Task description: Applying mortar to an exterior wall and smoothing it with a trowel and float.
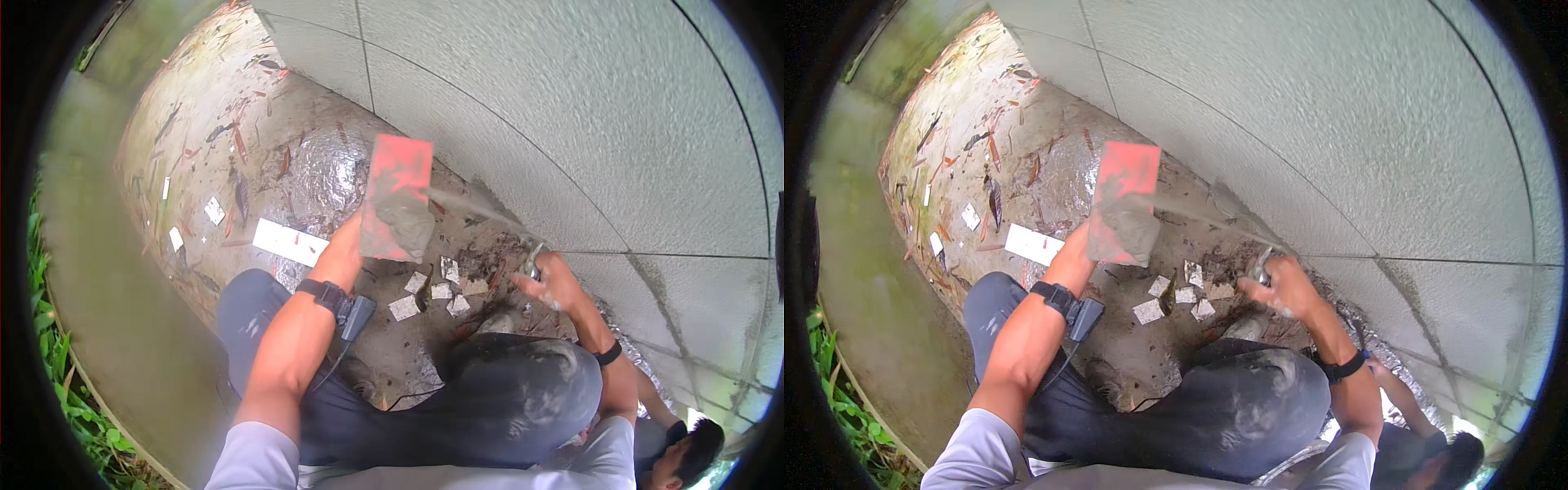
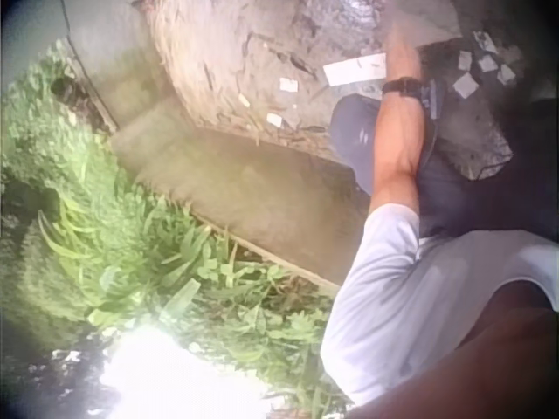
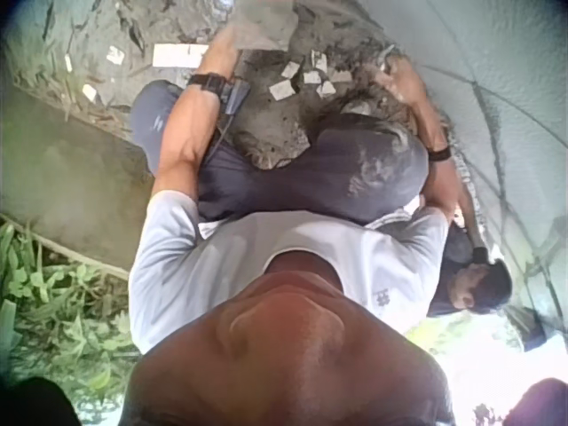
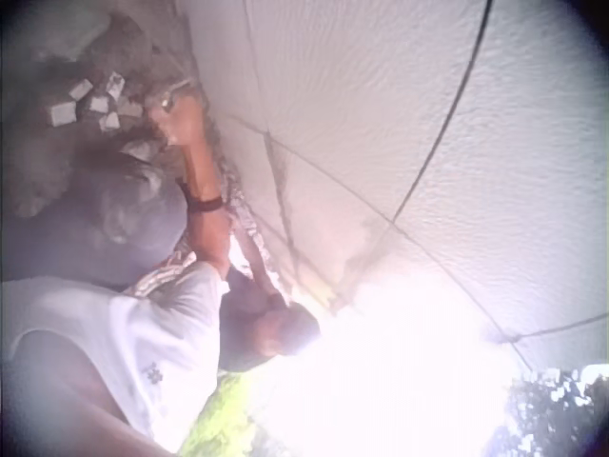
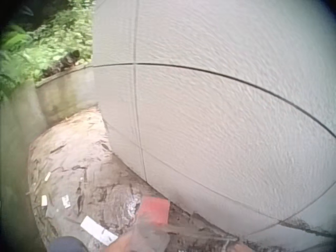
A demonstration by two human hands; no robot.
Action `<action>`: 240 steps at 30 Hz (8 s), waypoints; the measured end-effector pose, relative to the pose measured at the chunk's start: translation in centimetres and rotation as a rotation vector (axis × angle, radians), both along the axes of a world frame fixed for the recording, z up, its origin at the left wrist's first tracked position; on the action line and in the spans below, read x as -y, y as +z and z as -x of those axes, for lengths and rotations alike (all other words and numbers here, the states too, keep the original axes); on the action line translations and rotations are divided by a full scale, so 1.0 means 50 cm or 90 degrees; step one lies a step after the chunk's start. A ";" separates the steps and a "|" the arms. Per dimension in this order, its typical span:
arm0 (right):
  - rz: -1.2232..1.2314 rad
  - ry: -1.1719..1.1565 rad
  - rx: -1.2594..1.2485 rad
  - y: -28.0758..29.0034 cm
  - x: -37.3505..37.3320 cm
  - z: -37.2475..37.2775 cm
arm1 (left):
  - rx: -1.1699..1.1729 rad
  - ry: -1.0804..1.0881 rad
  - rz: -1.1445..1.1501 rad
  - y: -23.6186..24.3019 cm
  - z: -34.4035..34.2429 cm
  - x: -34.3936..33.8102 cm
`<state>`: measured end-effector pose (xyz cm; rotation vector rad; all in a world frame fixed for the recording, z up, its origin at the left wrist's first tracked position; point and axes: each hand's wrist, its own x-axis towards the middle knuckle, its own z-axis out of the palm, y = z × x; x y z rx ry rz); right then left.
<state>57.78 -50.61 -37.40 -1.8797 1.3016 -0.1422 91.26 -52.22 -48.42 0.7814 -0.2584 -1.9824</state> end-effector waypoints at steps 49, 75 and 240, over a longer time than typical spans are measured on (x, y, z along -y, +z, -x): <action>-0.087 -0.095 0.212 -0.220 0.052 -0.017 | -0.043 -0.075 -0.182 -0.089 -0.052 0.014; -0.008 -0.325 0.049 -0.518 -0.172 0.104 | -0.022 0.045 0.052 0.043 -0.063 0.075; 0.161 -0.027 -0.110 -0.504 0.285 -0.423 | 0.792 0.015 0.051 0.172 -0.463 -0.046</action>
